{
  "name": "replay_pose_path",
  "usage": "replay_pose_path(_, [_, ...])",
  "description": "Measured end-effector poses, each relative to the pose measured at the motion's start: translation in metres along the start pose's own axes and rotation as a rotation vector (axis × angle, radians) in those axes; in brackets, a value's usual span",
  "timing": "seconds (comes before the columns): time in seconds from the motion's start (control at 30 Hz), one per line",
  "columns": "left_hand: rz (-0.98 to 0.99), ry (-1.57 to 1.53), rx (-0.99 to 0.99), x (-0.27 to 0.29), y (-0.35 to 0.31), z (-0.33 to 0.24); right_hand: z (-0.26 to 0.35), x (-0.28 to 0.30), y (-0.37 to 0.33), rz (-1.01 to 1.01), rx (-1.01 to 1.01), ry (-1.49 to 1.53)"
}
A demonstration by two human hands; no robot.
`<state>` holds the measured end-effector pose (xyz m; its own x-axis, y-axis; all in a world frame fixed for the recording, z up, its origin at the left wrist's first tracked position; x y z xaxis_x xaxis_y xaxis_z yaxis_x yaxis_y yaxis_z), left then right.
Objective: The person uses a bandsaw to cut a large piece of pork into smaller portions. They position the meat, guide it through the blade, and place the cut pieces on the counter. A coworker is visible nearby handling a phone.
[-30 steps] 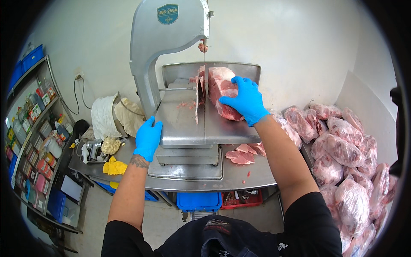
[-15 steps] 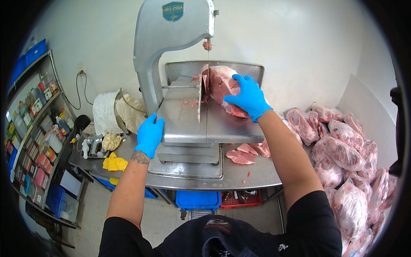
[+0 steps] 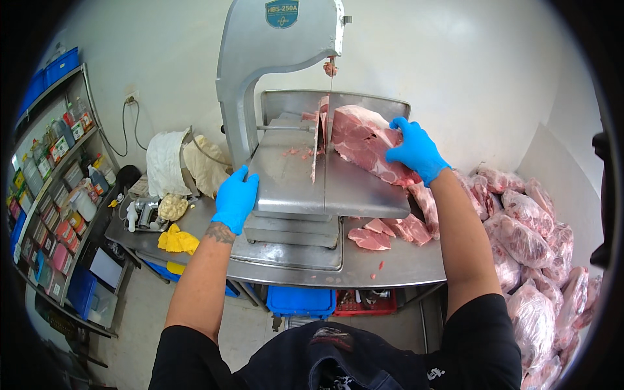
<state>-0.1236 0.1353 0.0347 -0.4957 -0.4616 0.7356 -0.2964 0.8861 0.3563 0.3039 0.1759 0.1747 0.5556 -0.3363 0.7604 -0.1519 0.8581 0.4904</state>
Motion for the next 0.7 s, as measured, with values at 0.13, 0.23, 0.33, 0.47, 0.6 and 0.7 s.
replay_pose_path(0.13, [0.001,-0.014,-0.002,-0.002,0.0,0.001,-0.001,0.019,-0.028,0.048,0.025,0.081])
replay_pose_path(0.23, [0.001,0.01,-0.014,-0.004,0.003,0.005,-0.003,0.032,-0.047,0.096,0.08,0.209])
replay_pose_path(0.33, [-0.023,0.029,-0.025,-0.004,0.004,0.005,-0.006,0.041,-0.056,0.174,0.161,0.328])
replay_pose_path(0.47, [0.008,-0.009,-0.014,-0.004,0.002,0.003,-0.024,0.05,-0.06,0.28,0.126,0.41])
replay_pose_path(0.6, [0.0,0.009,-0.013,0.0,0.0,0.002,-0.055,0.043,-0.069,0.268,-0.111,0.61])
replay_pose_path(0.7, [-0.004,-0.006,-0.012,-0.001,0.0,0.002,-0.057,0.033,-0.061,0.341,-0.102,0.615])
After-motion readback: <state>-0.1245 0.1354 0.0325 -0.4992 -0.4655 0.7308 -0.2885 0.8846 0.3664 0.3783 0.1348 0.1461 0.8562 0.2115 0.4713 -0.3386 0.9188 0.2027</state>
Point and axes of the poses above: each hand's wrist, its own y-axis towards the middle knuckle, its own x-axis out of the back of the hand, z = x × y, the point moved 8 cm from there along y, towards the middle knuckle, and after that the axes turned 10 degrees about y, right-handed, at the moved point
